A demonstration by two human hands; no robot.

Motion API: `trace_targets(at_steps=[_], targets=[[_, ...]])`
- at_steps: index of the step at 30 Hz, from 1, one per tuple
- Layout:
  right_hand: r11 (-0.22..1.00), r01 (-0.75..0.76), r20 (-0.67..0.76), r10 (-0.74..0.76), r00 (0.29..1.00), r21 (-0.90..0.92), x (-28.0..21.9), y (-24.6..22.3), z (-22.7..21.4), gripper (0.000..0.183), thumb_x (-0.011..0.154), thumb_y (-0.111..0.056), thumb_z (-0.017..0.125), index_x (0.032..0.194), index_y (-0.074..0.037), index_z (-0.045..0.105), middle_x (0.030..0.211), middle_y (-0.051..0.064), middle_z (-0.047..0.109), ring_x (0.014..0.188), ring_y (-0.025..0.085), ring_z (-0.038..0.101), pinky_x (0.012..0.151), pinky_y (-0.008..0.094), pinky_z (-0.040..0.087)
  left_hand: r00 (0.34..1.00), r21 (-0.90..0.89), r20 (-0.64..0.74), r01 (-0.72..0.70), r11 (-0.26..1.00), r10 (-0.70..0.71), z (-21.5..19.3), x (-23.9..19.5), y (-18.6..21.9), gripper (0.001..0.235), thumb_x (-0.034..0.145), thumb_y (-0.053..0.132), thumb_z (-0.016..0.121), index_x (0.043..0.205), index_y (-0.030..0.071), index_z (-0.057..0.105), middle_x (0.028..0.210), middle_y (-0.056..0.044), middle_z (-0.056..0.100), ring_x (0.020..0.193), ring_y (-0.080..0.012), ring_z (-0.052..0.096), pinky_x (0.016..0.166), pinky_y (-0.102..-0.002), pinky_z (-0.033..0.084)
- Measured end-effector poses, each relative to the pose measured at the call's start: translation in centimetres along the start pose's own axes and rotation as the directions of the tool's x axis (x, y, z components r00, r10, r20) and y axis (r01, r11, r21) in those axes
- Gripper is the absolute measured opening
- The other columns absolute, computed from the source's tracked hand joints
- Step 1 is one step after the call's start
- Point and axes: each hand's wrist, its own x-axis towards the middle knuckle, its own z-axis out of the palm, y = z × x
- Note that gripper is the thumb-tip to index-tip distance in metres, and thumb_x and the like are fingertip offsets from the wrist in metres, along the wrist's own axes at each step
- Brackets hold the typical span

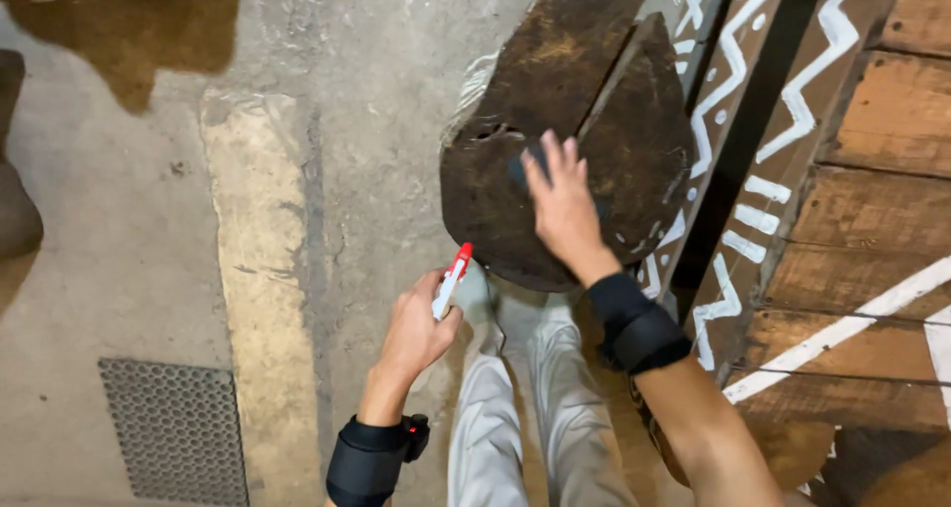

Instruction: The person sprays a liquid from a spray bottle onto a wooden table and several stools, then wipes each surface with a cloth. The person moves around the room to clean multiple items, including a table with white geometric patterns and several round stools.

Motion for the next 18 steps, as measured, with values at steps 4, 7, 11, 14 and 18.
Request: trace_targets(at_steps=[4, 7, 11, 14, 18], targets=[[0.990, -0.050, -0.171, 0.072, 0.983, 0.129, 2.8, -1.7, 1.5, 0.055, 0.099, -0.003, 0.057, 0.154, -0.005, 0.050, 0.166, 0.025, 0.027, 0.149, 0.056, 0.027, 0.120, 0.065, 0.027, 0.998, -0.062, -0.061, -0.034, 0.998, 0.030, -0.3, 0.0, -0.5, 0.049, 0.076, 0.013, 0.064, 0.122, -0.001, 0.064, 0.099, -0.027, 0.070, 0.094, -0.0459, 0.069, 0.081, -0.050, 0.054], [0.998, 0.045, -0.051, -0.047, 0.998, -0.037, 1.8, -5.9, 2.7, 0.056, 0.093, -0.004, 0.057, 0.149, -0.005, 0.051, 0.166, 0.024, 0.028, 0.150, 0.055, 0.026, 0.121, 0.064, 0.027, 0.991, -0.106, -0.132, -0.003, 0.994, -0.011, -0.7, 0.3, 0.1, 0.045, 0.076, 0.014, 0.065, 0.119, -0.001, 0.064, 0.097, -0.025, 0.071, 0.091, -0.0450, 0.069, 0.080, -0.049, 0.054], [0.969, 0.207, 0.143, -0.226, 0.964, 0.134, -5.4, -6.2, 2.3, 0.055, 0.086, -0.006, 0.057, 0.141, -0.012, 0.058, 0.166, 0.017, 0.030, 0.151, 0.047, 0.029, 0.120, 0.058, 0.029, 0.985, -0.144, -0.165, -0.081, 0.986, 0.057, -1.3, -0.5, -0.3, 0.047, 0.075, 0.012, 0.063, 0.120, -0.002, 0.064, 0.101, -0.026, 0.070, 0.095, -0.0465, 0.068, 0.081, -0.049, 0.054], [0.988, 0.153, 0.228, -0.142, 0.963, -0.031, -8.2, -0.5, 1.1, 0.054, 0.086, -0.005, 0.057, 0.139, -0.014, 0.059, 0.166, 0.015, 0.030, 0.153, 0.045, 0.029, 0.122, 0.057, 0.028, 0.989, -0.126, -0.135, -0.071, 0.990, 0.054, -1.4, -0.7, -1.0, 0.046, 0.076, 0.012, 0.064, 0.120, -0.001, 0.064, 0.102, -0.026, 0.071, 0.096, -0.0466, 0.068, 0.082, -0.050, 0.054], [0.986, -0.141, 0.043, 0.144, 0.989, -0.085, -6.5, 3.5, -0.8, 0.059, 0.092, -0.001, 0.051, 0.151, -0.005, 0.050, 0.166, 0.027, 0.024, 0.151, 0.055, 0.025, 0.121, 0.060, 0.023, 0.990, -0.114, -0.104, -0.103, 0.988, 0.091, -1.0, -1.2, -3.5, 0.048, 0.074, 0.011, 0.065, 0.120, -0.001, 0.064, 0.105, -0.027, 0.070, 0.098, -0.0470, 0.067, 0.083, -0.050, 0.054]])
